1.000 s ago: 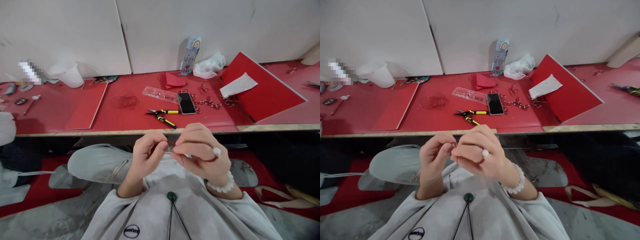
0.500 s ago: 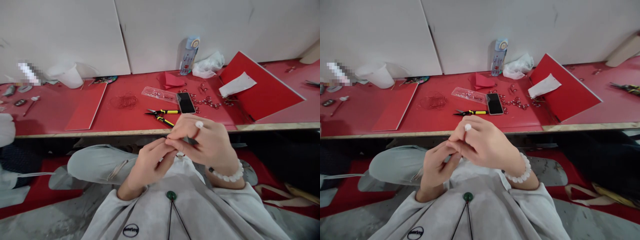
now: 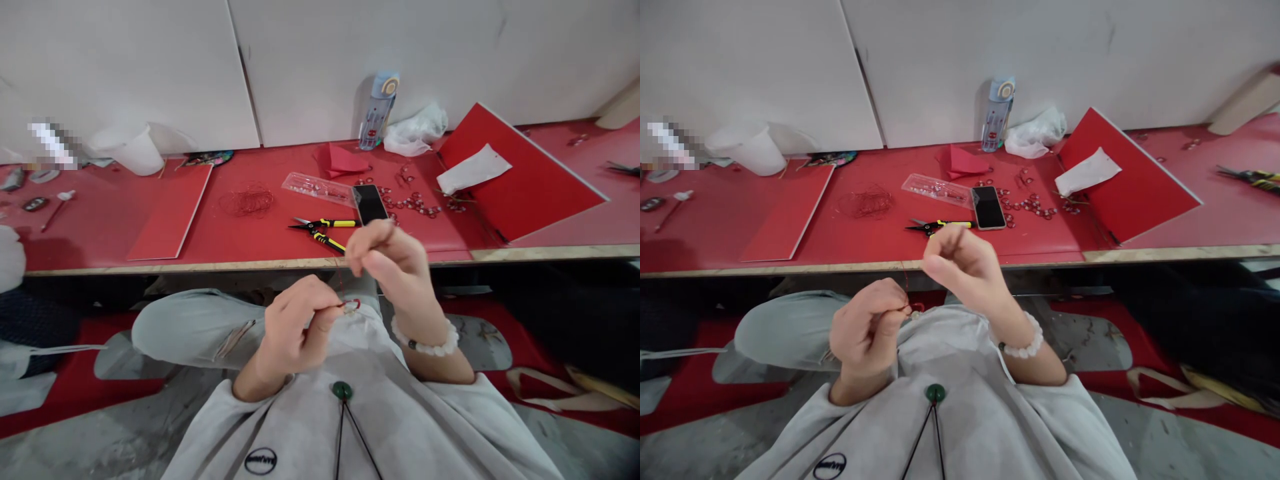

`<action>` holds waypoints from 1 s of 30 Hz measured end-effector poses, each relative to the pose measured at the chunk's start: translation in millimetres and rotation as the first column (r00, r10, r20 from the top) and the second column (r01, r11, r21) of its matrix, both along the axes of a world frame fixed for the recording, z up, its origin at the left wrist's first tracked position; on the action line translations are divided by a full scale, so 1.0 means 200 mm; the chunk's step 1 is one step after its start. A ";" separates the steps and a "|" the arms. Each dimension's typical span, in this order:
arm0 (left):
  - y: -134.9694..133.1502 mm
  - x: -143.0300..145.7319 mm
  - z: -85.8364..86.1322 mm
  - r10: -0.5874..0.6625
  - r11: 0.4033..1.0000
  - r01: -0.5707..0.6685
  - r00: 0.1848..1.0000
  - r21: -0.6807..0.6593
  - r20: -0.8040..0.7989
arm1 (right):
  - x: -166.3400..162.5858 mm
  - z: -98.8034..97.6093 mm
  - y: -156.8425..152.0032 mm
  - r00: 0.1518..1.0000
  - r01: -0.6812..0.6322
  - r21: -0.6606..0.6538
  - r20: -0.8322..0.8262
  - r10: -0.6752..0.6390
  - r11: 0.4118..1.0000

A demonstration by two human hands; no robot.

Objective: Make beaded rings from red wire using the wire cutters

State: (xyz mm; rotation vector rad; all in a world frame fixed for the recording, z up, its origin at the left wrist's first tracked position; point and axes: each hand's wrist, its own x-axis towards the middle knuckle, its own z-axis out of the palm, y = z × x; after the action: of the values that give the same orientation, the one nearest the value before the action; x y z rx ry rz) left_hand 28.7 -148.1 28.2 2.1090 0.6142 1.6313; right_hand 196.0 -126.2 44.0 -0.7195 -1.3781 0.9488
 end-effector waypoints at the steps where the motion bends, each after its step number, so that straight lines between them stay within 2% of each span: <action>1: 0.00 -0.01 0.00 -0.022 1.000 0.022 1.000 -0.002 0.019 | 0.00 -0.03 -0.02 0.995 0.095 0.142 -0.031 -0.091 0.985; 4: 0.02 -0.02 0.00 -0.071 0.997 0.071 0.997 0.009 0.012 | 0.00 -0.08 -0.07 0.972 0.119 0.461 0.126 -0.198 0.880; 6: 0.02 -0.03 0.00 -0.085 0.996 0.085 0.996 0.008 0.003 | 0.00 -0.08 -0.08 0.942 0.105 0.560 0.208 -0.262 0.822; 8: 0.03 -0.03 0.00 -0.090 0.996 0.090 0.996 0.006 0.005 | -0.02 -0.07 -0.09 0.922 0.131 0.593 0.221 -0.317 0.795; 16: 0.04 -0.03 -0.01 -0.042 0.999 0.042 0.999 0.001 0.015 | -0.06 -0.03 -0.18 0.821 0.300 0.538 0.275 -0.500 0.788; 21: 0.01 -0.03 -0.01 -0.099 0.991 0.100 0.995 -0.083 0.023 | -0.01 0.02 -0.17 0.902 0.155 0.419 0.310 -0.301 0.895; 26: 0.01 -0.03 0.01 -0.117 0.978 0.112 0.993 -0.175 -0.021 | 0.02 0.03 -0.13 0.948 0.003 0.343 0.297 -0.112 0.939; 30: 0.01 -0.04 0.02 -0.141 0.979 0.130 0.988 -0.157 -0.067 | 0.02 0.00 -0.12 0.968 -0.006 0.267 0.243 -0.062 0.964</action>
State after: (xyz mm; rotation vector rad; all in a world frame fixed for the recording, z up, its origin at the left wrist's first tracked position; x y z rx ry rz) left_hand 21.3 -146.3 32.7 2.0626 0.5858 1.3897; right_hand 199.8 -151.1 43.3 -0.6669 -1.6749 0.6473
